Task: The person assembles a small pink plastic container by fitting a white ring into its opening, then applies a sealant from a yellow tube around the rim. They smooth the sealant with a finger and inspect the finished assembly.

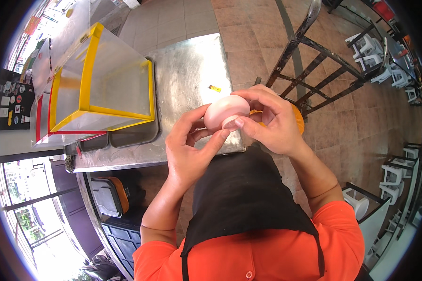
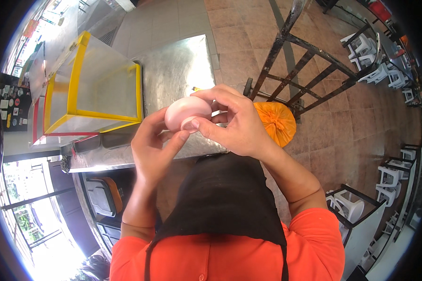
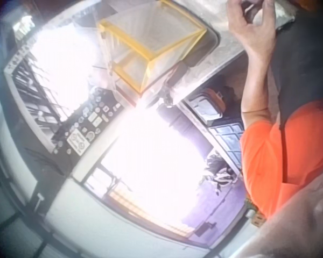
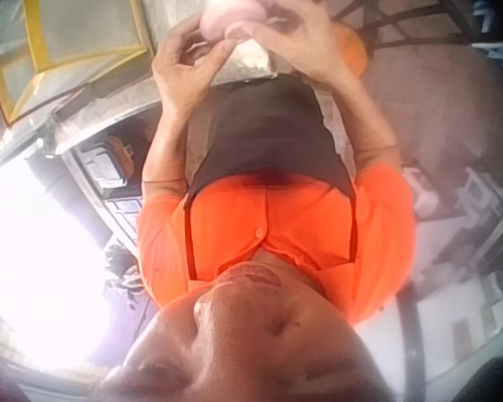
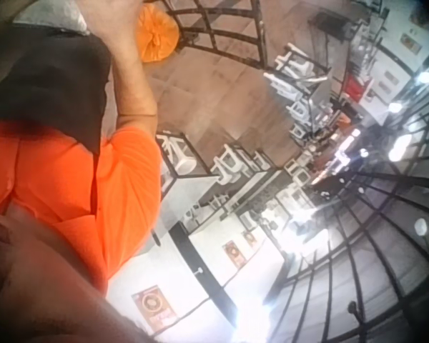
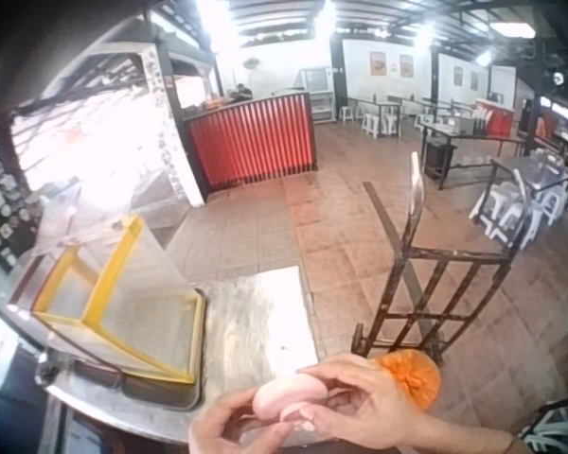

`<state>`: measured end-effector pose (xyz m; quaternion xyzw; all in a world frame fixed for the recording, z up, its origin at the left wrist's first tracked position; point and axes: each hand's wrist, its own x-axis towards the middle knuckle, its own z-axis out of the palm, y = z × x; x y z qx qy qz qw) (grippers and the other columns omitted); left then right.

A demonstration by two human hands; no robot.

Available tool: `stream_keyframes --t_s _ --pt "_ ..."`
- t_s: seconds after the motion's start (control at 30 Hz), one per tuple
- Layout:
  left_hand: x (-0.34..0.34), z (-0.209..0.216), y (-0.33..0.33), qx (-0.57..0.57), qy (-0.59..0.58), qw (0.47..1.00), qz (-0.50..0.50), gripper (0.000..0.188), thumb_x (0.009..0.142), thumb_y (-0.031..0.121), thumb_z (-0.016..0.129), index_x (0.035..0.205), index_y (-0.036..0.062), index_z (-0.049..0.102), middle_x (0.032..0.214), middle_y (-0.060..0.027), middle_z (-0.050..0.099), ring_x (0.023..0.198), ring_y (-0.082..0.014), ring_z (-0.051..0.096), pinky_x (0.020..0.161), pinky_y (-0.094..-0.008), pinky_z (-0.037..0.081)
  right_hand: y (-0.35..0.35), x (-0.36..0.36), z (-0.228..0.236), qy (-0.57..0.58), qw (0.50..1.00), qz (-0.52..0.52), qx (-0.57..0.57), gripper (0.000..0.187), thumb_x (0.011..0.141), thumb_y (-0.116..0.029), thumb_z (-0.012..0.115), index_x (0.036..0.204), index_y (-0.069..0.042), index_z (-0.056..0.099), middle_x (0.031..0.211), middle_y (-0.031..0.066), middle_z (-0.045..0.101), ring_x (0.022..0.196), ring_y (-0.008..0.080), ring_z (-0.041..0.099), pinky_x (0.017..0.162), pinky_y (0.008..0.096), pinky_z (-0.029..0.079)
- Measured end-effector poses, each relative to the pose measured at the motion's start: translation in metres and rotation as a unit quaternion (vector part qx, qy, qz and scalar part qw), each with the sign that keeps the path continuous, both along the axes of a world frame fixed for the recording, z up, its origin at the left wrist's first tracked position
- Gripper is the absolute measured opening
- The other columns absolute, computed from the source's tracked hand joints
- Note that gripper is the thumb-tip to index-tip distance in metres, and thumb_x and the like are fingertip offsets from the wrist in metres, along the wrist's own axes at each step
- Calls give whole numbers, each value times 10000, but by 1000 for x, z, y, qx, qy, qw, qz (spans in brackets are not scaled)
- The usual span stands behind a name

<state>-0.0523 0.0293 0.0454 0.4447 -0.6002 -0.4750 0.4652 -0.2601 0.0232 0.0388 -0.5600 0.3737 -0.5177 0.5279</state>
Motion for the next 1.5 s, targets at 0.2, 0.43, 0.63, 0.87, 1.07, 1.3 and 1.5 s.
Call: stream_keyframes --t_s 0.2,0.43,0.63,0.87,1.07,1.3,1.5 --pt "0 -1 -4 9 1 1000 -5 479 850 26 827 1270 -52 611 1167 -145 675 1039 -209 705 899 -346 619 -4 0 -3 3 1000 -2 3 433 911 -56 740 1308 52 607 1199 106 581 1087 175 641 882 287 580" --pt "-5 -2 -5 -17 -24 1000 1 485 841 24 833 1266 -57 613 1167 -147 667 1034 -207 704 872 -340 632 -5 3 -3 8 1000 -20 16 440 878 -96 803 1255 46 625 1176 104 589 1049 152 654 820 252 587" --pt "-5 -2 -8 -16 -39 999 -2 495 847 48 837 1273 -61 610 1181 -153 660 1030 -204 703 861 -326 629 -7 1 -7 3 999 -18 26 459 882 -127 813 1268 40 628 1180 108 593 1045 159 661 811 252 585" --pt "-8 1 -14 75 16 997 8 497 871 68 819 1289 -78 593 1161 -165 677 1027 -187 700 833 -293 619 -16 -6 -13 5 1000 -6 6 502 885 -129 804 1324 39 627 1186 112 605 1001 163 674 795 264 590" --pt "-9 4 -12 77 -10 997 -2 492 867 65 818 1282 -79 597 1157 -162 685 1022 -191 706 829 -295 620 -12 -5 -10 14 997 -6 73 403 906 -59 731 1271 72 620 1170 109 638 1057 170 649 913 324 544" --pt "-13 5 -10 48 -33 998 7 494 856 85 837 1270 -65 615 1147 -171 690 1004 -194 712 836 -304 622 -9 -5 -8 23 998 -26 53 410 891 -99 773 1236 66 625 1149 102 645 1038 161 655 906 313 549" --pt "-11 2 -11 54 -35 998 8 500 853 83 837 1277 -63 614 1156 -170 688 1013 -197 711 834 -308 623 -12 -5 -11 28 999 -21 33 413 893 -103 774 1240 65 625 1153 107 647 1049 163 654 912 313 552"
